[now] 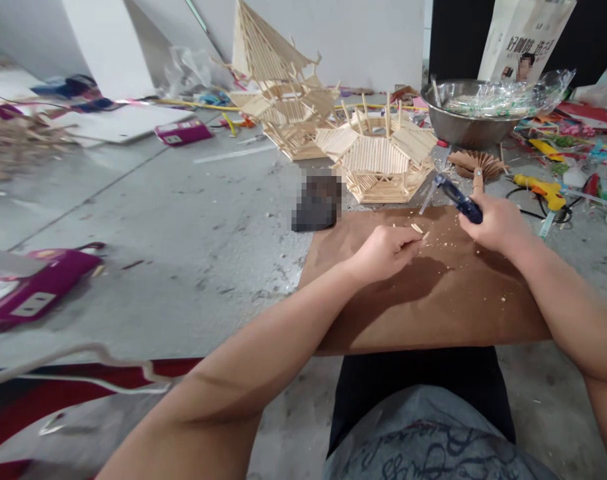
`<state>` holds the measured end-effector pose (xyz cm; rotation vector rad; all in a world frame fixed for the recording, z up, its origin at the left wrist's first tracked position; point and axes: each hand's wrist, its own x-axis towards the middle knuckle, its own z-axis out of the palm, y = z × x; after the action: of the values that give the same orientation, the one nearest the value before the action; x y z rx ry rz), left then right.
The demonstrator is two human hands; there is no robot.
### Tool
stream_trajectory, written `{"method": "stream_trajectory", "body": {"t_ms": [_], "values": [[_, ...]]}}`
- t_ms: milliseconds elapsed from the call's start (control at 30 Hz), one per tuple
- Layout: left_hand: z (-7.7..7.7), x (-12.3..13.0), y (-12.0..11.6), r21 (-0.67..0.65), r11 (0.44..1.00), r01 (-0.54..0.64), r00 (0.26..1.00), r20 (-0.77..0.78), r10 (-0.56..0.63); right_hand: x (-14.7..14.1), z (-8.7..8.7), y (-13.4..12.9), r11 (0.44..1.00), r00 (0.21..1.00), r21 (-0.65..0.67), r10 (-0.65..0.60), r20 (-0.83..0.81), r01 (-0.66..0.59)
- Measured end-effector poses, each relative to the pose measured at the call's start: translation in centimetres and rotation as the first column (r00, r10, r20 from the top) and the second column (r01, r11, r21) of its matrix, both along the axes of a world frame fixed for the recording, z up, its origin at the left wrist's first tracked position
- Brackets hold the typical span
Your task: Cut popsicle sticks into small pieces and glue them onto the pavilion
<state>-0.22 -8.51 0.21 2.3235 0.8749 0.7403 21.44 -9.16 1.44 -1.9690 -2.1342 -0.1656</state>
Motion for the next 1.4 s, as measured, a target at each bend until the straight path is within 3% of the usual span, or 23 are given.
{"method": "stream_trajectory", "body": {"t_ms": [133,300,600,800,1000,1400], "values": [[0.0,0.3,-0.1,-0.375,0.927,0.019,0.987,0.156,0.043,0.3,-0.2,0.3,0.997,0.999,0.071,0.029,0.016,-0.031],[0.1,0.4,0.0,-0.543,0.837,0.065,0.944,0.305,0.124,-1.0,-0.4,-0.6,0.986,0.985,0.051,0.153,0.081,-0.158],[-0.1,0.6,-0.1,-0.566,0.824,0.038,0.935,0.310,0.170,-1.7,-0.9,-0.9,0.982,0.973,0.038,0.179,0.143,-0.186],[-0.2,0.8,-0.2,-0.482,0.873,-0.067,0.920,0.308,0.241,-2.2,-0.7,-1.3,0.992,0.988,0.024,0.122,0.094,-0.124],[-0.3,1.2,-0.3,-0.435,0.888,-0.149,0.884,0.344,0.317,-2.6,-0.8,-1.6,0.991,0.988,0.043,0.126,0.084,-0.130],[-0.6,1.2,-0.4,-0.392,0.911,-0.128,0.882,0.375,0.286,-2.5,-1.1,-1.7,0.982,0.983,0.053,0.179,0.042,-0.182]]}}
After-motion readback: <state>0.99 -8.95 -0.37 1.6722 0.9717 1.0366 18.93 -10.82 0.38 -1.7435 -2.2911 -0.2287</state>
